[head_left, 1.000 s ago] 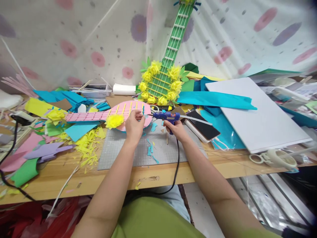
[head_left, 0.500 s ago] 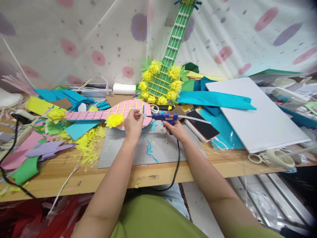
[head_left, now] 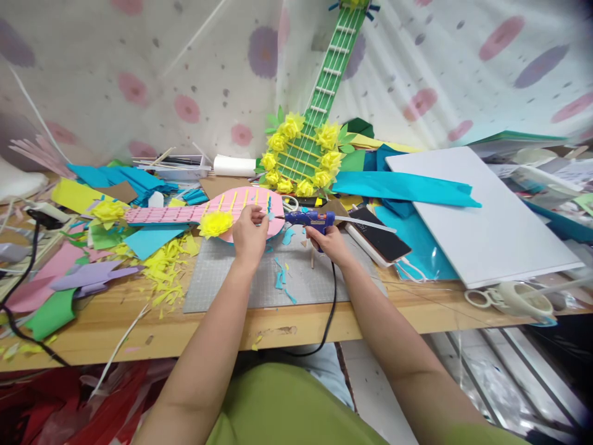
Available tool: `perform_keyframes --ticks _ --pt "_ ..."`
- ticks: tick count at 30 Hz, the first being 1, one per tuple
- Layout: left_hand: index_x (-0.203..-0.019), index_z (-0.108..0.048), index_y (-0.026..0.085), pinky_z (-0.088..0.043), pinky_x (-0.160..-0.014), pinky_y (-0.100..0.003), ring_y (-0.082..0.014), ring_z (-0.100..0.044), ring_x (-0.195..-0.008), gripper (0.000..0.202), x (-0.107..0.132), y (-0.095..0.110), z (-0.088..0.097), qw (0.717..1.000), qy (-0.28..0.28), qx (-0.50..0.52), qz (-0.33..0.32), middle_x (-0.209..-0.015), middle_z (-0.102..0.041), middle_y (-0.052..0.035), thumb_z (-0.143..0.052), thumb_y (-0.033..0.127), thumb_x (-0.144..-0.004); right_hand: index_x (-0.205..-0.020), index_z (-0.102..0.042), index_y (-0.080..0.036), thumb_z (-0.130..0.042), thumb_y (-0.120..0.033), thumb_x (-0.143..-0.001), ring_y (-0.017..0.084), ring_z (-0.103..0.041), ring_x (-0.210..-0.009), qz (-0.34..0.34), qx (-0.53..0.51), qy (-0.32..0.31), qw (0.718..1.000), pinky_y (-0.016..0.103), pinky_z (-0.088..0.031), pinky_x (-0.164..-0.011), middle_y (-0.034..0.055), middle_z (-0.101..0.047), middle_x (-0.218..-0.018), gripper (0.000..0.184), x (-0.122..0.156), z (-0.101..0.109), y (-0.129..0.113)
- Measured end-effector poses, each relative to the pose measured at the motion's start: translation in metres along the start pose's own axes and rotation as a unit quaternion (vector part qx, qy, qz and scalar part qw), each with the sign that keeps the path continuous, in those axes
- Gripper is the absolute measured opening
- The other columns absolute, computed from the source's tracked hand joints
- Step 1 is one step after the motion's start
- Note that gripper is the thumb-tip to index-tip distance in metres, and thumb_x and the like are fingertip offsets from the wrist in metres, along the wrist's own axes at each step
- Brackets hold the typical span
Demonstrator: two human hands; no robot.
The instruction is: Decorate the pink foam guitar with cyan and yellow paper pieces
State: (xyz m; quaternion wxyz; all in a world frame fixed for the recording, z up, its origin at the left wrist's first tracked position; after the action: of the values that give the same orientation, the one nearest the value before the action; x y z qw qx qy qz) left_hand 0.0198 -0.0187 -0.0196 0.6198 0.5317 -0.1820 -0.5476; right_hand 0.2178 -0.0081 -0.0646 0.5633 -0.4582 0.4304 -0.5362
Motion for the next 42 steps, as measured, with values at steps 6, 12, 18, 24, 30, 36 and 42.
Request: perform_keyframes --ticks 6,12,18,24,30,36,42 --pt "-0.087 -0.055 0.018 -0.049 -0.072 -0.026 -0.013 -0.064 -0.072 0.019 0.0031 0.0026 -0.002 1.0 -0.005 0.002 0.008 -0.076 -0.066 -0.0005 -0.06 0.012 -0.07 -0.062 -0.054 -0.017 -0.06 -0.059 -0.065 0.008 -0.038 -0.042 0.001 0.015 0.005 1.0 0.025 -0.03 -0.047 -0.0043 -0.043 -0.043 0.042 -0.0003 0.0013 -0.0009" --pt "-0.089 -0.055 0.019 -0.049 -0.07 -0.026 -0.0129 -0.063 -0.071 0.019 0.0051 0.0001 -0.0041 1.0 -0.01 0.014 0.02 -0.076 -0.065 -0.0006 -0.058 0.013 -0.071 -0.063 -0.054 -0.017 -0.061 -0.06 -0.063 0.008 -0.038 -0.043 0.0 0.023 0.013 1.0 0.026 -0.031 -0.048 -0.0038 -0.045 -0.044 0.043 -0.0013 0.0019 -0.0005" --pt "-0.089 -0.056 0.018 -0.049 -0.069 -0.026 -0.013 -0.062 -0.069 0.019 0.0048 -0.0017 -0.0032 1.0 -0.005 0.013 0.022 -0.077 -0.065 -0.0011 -0.059 0.014 -0.07 -0.063 -0.053 -0.018 -0.06 -0.061 -0.064 0.009 -0.037 -0.043 0.003 0.016 0.015 1.0 0.025 -0.03 -0.046 -0.0044 -0.043 -0.043 0.043 -0.0013 0.0016 -0.0015" --pt "-0.089 -0.056 0.018 -0.049 -0.069 -0.026 -0.0123 -0.062 -0.068 0.019 0.0051 0.0016 -0.0023 1.0 -0.004 0.016 0.022 -0.077 -0.065 -0.001 -0.059 0.013 -0.071 -0.064 -0.054 -0.017 -0.061 -0.061 -0.062 0.009 -0.038 -0.043 -0.005 0.029 0.01 1.0 0.026 -0.03 -0.047 -0.004 -0.045 -0.044 0.044 -0.0004 0.0016 -0.0011" --pt "-0.091 -0.056 0.018 -0.05 -0.069 -0.027 -0.013 -0.062 -0.069 0.02 0.0058 -0.0026 -0.0044 1.0 -0.007 0.019 0.016 -0.077 -0.065 -0.0016 -0.058 0.015 -0.071 -0.062 -0.052 -0.018 -0.059 -0.062 -0.063 0.009 -0.038 -0.044 0.005 0.032 0.015 0.999 0.026 -0.031 -0.048 -0.0042 -0.044 -0.044 0.045 -0.0017 0.0012 -0.0005" --pt "-0.09 -0.056 0.019 -0.05 -0.067 -0.026 -0.0132 -0.062 -0.069 0.02 0.0062 -0.0045 -0.0051 1.0 -0.007 0.016 0.02 -0.077 -0.065 -0.0006 -0.059 0.016 -0.071 -0.063 -0.05 -0.019 -0.06 -0.065 -0.06 0.009 -0.039 -0.045 0.011 0.024 0.02 0.999 0.025 -0.032 -0.047 -0.0041 -0.044 -0.045 0.047 -0.0025 0.0008 0.0" --pt "-0.088 -0.056 0.019 -0.049 -0.067 -0.025 -0.0126 -0.062 -0.067 0.019 0.0056 -0.0027 -0.004 1.0 -0.001 0.01 0.017 -0.075 -0.065 -0.0002 -0.059 0.015 -0.07 -0.065 -0.054 -0.019 -0.06 -0.066 -0.061 0.011 -0.043 -0.048 0.018 0.027 0.013 0.999 0.026 -0.034 -0.048 -0.003 -0.045 -0.046 0.048 -0.0035 0.0005 0.0011"
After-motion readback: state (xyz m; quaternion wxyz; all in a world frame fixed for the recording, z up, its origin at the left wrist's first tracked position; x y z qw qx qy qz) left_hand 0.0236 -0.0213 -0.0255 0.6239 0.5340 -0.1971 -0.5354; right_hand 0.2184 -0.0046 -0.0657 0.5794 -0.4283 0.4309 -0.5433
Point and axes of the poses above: each hand's wrist, its own x-axis away from the middle knuckle, its own z-axis out of the back of the hand, y = z × x, the point moved 3 cm from there along -x, towards the middle knuckle
